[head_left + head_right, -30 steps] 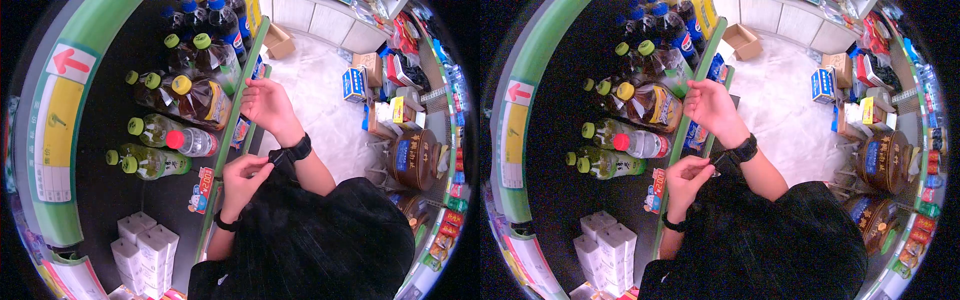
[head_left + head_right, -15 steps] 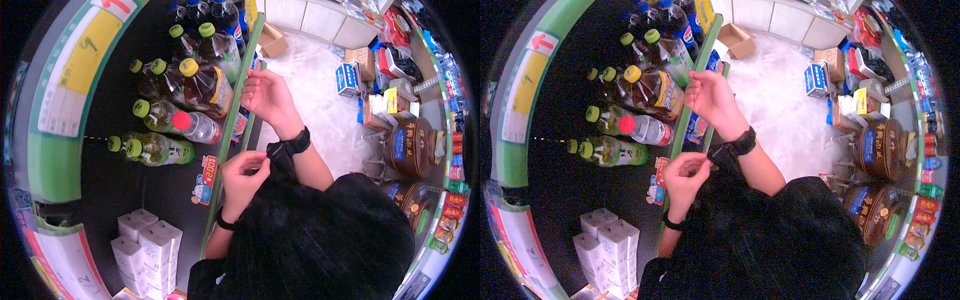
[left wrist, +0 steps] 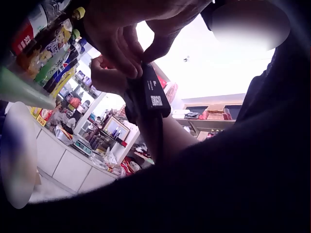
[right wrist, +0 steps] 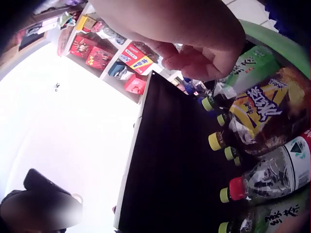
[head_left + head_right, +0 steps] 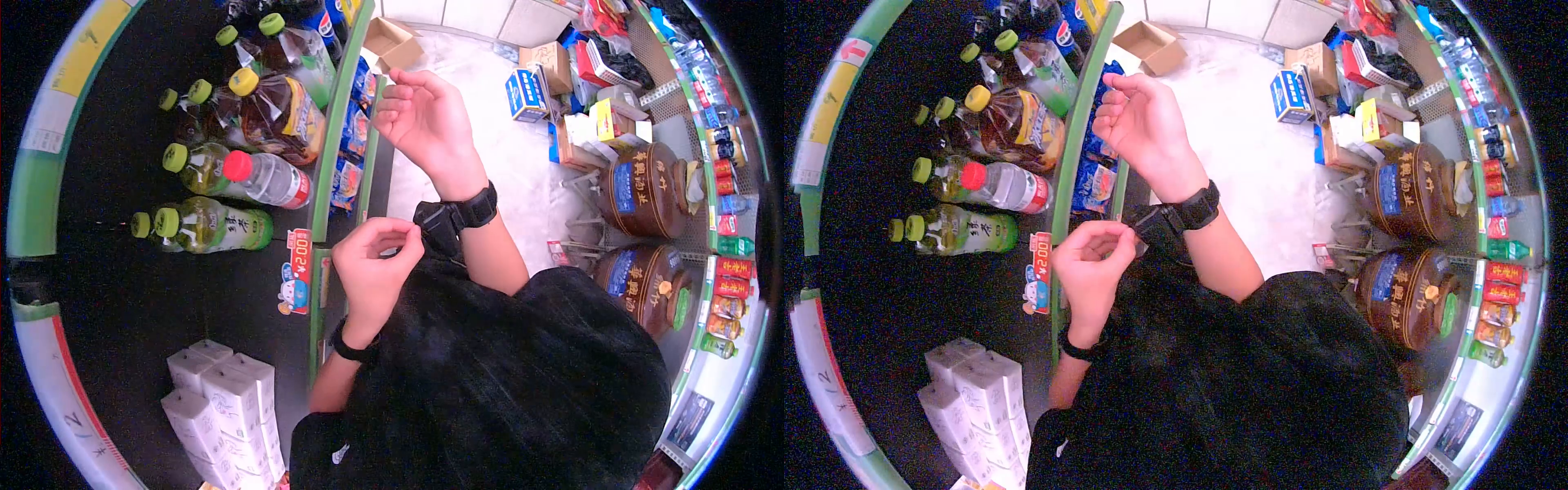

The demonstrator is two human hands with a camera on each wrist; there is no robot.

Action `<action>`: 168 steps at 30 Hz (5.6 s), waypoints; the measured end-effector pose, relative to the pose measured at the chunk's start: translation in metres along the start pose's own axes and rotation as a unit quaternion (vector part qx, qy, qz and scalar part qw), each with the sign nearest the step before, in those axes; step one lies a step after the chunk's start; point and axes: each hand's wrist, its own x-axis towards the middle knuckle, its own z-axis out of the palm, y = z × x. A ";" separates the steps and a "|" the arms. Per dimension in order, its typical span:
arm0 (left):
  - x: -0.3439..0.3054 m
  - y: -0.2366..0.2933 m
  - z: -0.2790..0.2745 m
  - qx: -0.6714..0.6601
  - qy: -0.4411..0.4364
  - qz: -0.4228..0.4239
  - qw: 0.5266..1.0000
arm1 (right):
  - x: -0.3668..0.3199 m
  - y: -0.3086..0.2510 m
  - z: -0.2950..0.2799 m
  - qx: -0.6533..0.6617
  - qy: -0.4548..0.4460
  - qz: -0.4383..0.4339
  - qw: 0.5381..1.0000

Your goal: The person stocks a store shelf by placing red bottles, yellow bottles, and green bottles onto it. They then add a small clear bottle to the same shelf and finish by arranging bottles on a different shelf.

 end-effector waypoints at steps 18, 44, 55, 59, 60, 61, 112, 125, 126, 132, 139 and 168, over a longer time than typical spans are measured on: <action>-0.008 0.001 0.019 -0.009 -0.054 0.002 0.998 | -0.025 -0.018 -0.010 0.007 0.013 -0.027 1.000; -0.040 0.007 -0.014 -0.125 -0.066 -0.045 0.989 | -0.027 0.010 0.011 -0.028 0.057 0.008 0.998; -0.070 0.015 -0.074 -0.047 0.123 -0.018 0.991 | -0.051 0.078 0.020 -0.401 0.058 -0.018 0.914; -0.058 0.007 -0.111 0.035 0.205 -0.012 0.978 | -0.051 0.105 0.033 -0.511 -0.033 0.041 0.858; -0.055 0.005 -0.122 0.054 0.219 -0.024 0.974 | -0.047 0.115 0.029 -0.523 -0.059 0.040 0.849; -0.054 -0.004 -0.138 0.123 0.216 -0.039 0.968 | -0.046 0.123 0.028 -0.539 -0.076 0.030 0.838; -0.182 0.060 0.035 0.090 -0.353 0.106 0.925 | -0.389 0.058 0.023 -0.874 0.155 -0.089 0.453; -0.280 0.032 0.396 0.040 -0.562 0.264 0.783 | -0.692 -0.161 0.008 -0.835 0.302 -0.316 0.333; -0.299 0.032 0.436 0.025 -0.586 0.274 0.762 | -0.728 -0.179 0.007 -0.831 0.326 -0.340 0.296; -0.431 0.022 0.633 -0.087 -0.679 0.286 0.671 | -0.918 -0.247 0.000 -0.731 0.491 -0.449 0.152; -0.479 -0.010 0.743 -0.033 -0.694 0.246 0.676 | -1.019 -0.310 -0.022 -0.533 0.644 -0.534 0.126; -0.437 -0.042 0.873 0.085 -0.619 0.394 0.674 | -1.036 -0.457 -0.075 -0.498 0.771 -0.380 0.114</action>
